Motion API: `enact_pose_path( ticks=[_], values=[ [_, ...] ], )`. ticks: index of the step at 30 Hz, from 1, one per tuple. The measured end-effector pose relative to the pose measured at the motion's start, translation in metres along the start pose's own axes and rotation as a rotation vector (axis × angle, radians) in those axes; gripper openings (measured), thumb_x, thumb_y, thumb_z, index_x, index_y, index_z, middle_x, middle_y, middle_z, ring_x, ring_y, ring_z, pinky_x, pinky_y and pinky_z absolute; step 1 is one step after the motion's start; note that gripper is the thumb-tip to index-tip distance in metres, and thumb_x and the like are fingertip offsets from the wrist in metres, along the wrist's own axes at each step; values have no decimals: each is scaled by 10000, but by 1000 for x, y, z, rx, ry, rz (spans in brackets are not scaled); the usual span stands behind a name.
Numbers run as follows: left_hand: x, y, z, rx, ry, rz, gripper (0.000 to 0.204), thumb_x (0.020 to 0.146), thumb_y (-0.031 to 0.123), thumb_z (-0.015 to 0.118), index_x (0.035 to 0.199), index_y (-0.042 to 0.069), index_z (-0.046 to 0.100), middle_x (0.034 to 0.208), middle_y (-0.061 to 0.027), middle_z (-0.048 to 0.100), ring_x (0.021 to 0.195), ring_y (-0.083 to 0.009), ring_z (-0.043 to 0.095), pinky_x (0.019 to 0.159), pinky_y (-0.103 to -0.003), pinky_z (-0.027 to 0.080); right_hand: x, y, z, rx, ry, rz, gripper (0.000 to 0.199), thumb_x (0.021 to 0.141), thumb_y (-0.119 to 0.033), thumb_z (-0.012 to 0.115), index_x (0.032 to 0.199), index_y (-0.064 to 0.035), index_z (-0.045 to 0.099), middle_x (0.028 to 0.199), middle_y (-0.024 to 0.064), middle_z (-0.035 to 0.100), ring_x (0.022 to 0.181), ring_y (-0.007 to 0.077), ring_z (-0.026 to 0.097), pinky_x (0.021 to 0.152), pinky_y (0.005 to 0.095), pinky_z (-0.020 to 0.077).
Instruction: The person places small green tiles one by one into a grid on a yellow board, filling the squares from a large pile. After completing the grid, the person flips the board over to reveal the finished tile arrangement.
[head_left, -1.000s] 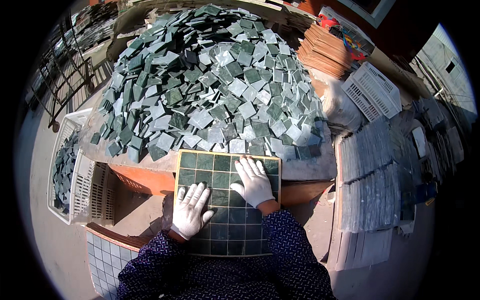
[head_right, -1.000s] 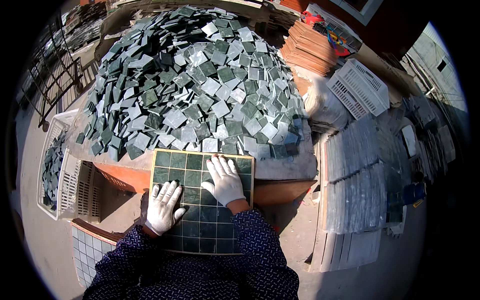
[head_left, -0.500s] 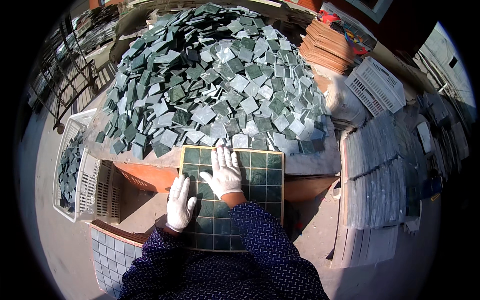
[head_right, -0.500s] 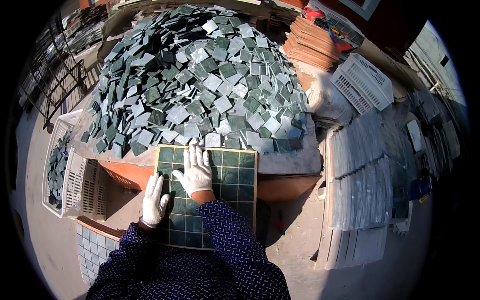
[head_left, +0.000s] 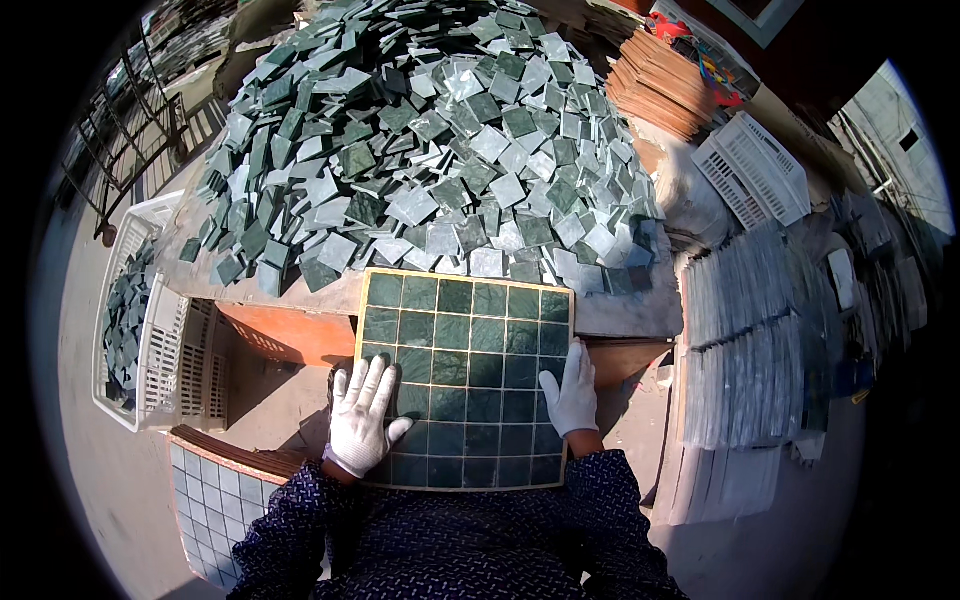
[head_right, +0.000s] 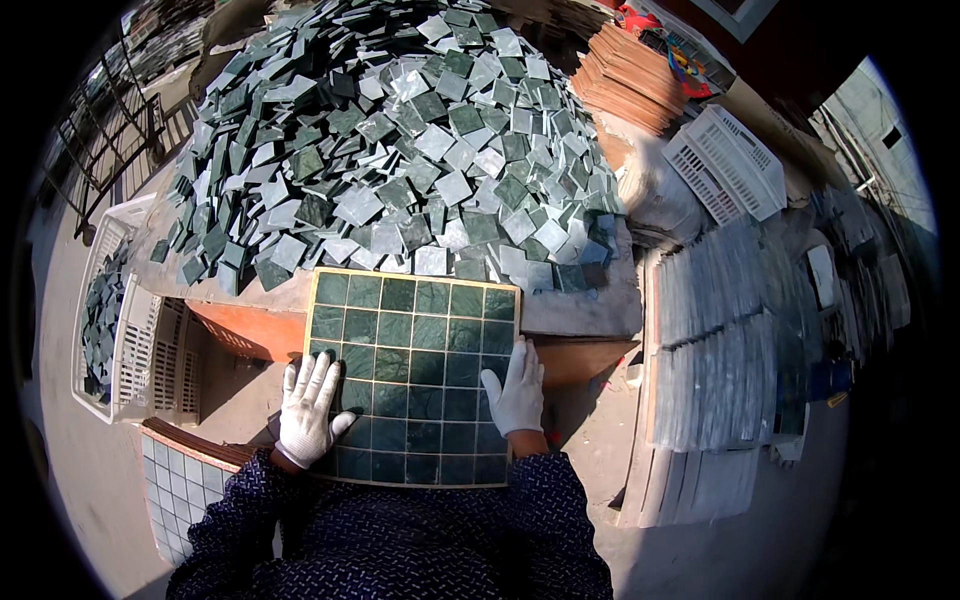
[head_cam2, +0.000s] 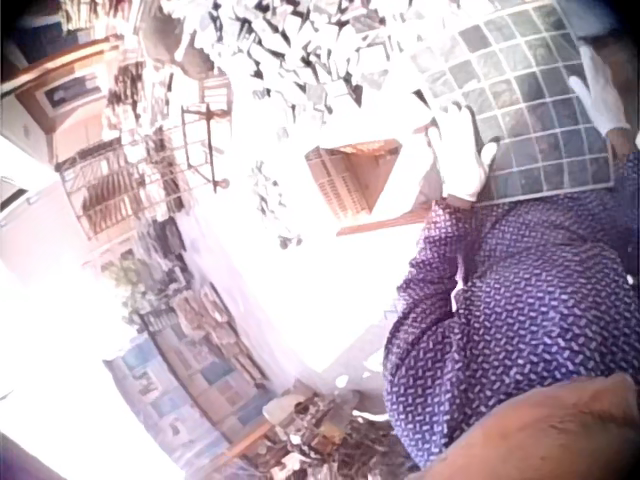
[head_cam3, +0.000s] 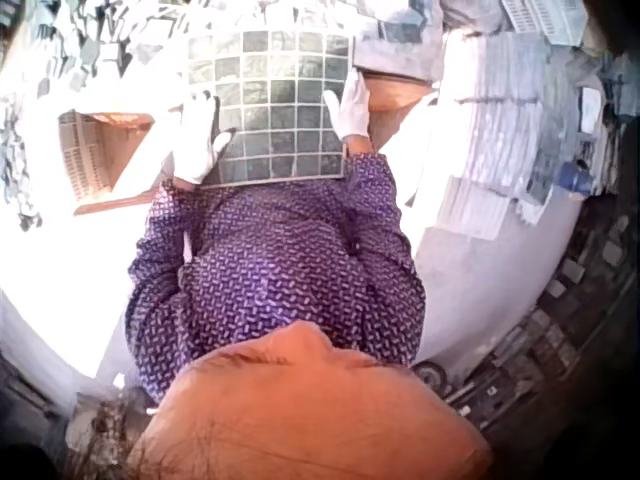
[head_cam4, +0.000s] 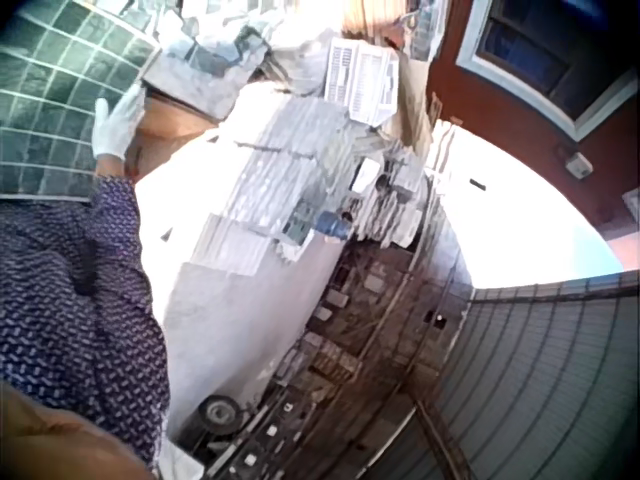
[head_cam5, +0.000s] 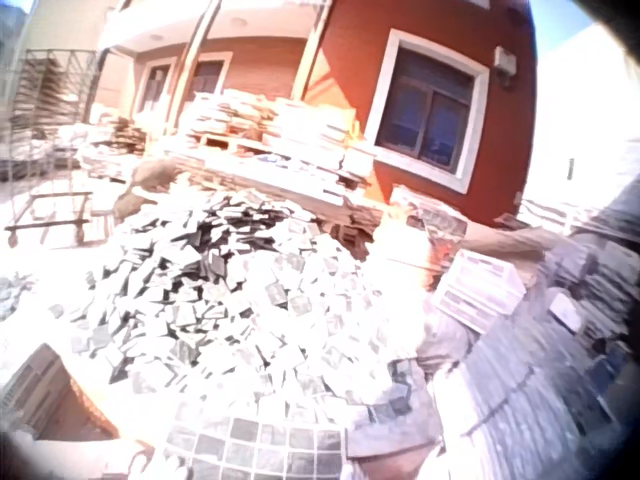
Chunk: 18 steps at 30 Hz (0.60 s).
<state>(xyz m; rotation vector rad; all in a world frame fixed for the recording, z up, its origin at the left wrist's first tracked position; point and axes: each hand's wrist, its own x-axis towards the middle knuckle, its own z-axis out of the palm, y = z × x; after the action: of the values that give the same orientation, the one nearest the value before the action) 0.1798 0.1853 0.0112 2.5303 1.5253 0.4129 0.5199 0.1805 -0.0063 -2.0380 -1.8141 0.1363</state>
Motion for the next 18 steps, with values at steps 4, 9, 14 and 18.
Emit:
enact_pose_path(
  ticks=[4, 9, 14, 18],
  values=[
    [46, -13, 4, 33, 19, -63, 760, 863, 510, 553, 1449, 65, 361, 1501, -174, 337, 1386, -376, 299, 1134, -562, 149, -48, -34, 0, -321, -46, -200, 821, 833, -463, 632, 1402, 52, 341, 1464, 266, 319, 1358, 399, 309, 1126, 529, 210],
    [73, -3, 4, 105, 42, -89, 740, 885, 463, 542, 1458, 48, 326, 1510, -169, 316, 1405, -355, 262, 1135, -533, 186, -101, -107, 24, -48, -312, -659, 810, 827, -581, 564, 1407, -36, 414, 1486, 156, 357, 1408, 300, 274, 1174, 462, 173],
    [64, -3, 9, 74, 22, 12, 729, 885, 473, 530, 1437, 28, 358, 1502, -180, 328, 1400, -351, 281, 1140, -542, 161, -87, -141, 35, 45, -340, -791, 750, 849, -553, 548, 1383, -38, 439, 1446, 146, 409, 1370, 285, 337, 1150, 457, 227],
    [7, 7, -4, 45, -112, 119, 759, 830, 481, 603, 1417, 48, 396, 1488, -166, 359, 1382, -346, 323, 1142, -573, 138, -93, -97, 9, -20, -291, -542, 820, 788, -538, 630, 1384, -15, 420, 1438, 184, 408, 1353, 329, 355, 1126, 521, 231]
  ],
)
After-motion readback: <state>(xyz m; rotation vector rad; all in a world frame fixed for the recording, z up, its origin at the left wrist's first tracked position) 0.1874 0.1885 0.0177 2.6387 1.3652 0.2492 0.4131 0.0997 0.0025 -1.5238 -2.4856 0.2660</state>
